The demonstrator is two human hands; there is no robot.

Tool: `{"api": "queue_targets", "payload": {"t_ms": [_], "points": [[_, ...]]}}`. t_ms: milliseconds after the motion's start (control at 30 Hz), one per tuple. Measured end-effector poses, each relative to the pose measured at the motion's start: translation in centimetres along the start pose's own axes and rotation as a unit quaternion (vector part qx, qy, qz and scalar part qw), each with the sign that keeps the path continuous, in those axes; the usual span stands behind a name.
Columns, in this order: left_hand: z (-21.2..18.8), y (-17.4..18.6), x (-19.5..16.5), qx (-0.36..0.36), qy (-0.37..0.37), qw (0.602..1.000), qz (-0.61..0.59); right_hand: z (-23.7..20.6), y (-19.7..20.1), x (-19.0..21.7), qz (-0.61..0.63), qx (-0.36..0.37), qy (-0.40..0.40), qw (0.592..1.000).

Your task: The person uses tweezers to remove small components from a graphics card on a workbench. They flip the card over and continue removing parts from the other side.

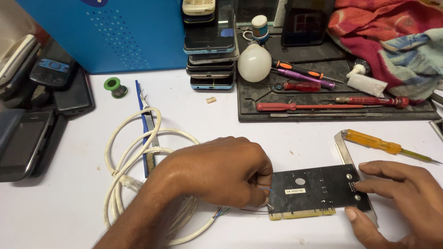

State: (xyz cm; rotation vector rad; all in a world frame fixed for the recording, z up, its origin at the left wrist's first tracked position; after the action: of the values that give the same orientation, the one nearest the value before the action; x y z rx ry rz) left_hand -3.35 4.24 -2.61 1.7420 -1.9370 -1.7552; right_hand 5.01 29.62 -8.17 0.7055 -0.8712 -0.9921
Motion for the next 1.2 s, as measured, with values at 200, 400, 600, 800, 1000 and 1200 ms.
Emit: {"api": "queue_targets", "payload": {"t_ms": [200,400,600,800,1000,1200], "points": [[-0.4,-0.5,-0.1,0.0,0.018,1.0,-0.003,-0.9,-0.1,0.2,-0.002,0.002,-0.005,1.0],[-0.5,-0.9,0.0,0.007,0.036,0.999,-0.018,-1.2,-0.3,0.0,0.002,0.012,-0.012,1.0],[-1.0,-1.4,0.1,0.003,0.04,0.999,-0.016,-1.5,0.0,1.4,0.005,0.02,0.099,0.995],[-1.4,-2.1,0.3,0.004,0.043,0.999,-0.013,-2.5,-1.2,3.0,-0.042,0.048,0.229,0.971],[-1.8,-2.9,0.7,0.008,0.052,0.999,-0.004,-2.9,-1.1,4.0,-0.007,0.02,0.22,0.975],[-2.3,-3.5,1.2,0.008,0.051,0.999,0.014,-4.4,-0.9,4.6,0.048,-0.011,0.222,0.974]]}}
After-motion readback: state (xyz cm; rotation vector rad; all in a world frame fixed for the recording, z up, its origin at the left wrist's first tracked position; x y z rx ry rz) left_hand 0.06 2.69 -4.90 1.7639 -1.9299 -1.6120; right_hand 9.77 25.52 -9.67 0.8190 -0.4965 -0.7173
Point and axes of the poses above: each hand's wrist, its own z-axis towards the middle knuckle, its own y-axis out of the back of the hand, x = y × z, the point moved 6 cm from there along z, towards the middle knuckle, and after that the axes turned 5 degrees about -x, right-handed, at the moved point
